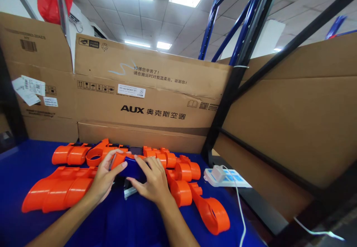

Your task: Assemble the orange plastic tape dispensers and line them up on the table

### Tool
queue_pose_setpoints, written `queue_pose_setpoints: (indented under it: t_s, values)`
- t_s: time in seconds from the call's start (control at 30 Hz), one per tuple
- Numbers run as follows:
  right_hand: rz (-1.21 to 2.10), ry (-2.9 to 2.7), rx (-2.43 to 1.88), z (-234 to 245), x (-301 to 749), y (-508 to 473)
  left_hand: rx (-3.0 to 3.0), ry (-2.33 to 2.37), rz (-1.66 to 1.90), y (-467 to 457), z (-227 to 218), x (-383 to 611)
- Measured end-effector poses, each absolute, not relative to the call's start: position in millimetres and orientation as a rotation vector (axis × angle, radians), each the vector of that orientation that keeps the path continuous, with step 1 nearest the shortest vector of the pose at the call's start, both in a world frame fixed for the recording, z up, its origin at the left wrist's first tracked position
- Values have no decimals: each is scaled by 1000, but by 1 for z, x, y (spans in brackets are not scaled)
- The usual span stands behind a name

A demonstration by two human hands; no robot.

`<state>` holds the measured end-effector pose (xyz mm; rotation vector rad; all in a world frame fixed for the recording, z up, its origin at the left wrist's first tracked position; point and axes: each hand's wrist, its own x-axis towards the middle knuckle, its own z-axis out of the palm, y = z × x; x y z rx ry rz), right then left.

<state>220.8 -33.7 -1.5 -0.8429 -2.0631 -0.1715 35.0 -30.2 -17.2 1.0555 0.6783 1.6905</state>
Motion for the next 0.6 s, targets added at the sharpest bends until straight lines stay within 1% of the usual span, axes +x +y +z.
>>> queue_pose_setpoints:
  t_s: [0.37,0.6]
  values:
    - [-215,-2075,-838,-3,219,-34,1137,766,1719,-29,-17,34]
    - [-134,-2029,-858,-2,217,-38,1155,726,1683,-30,-18,33]
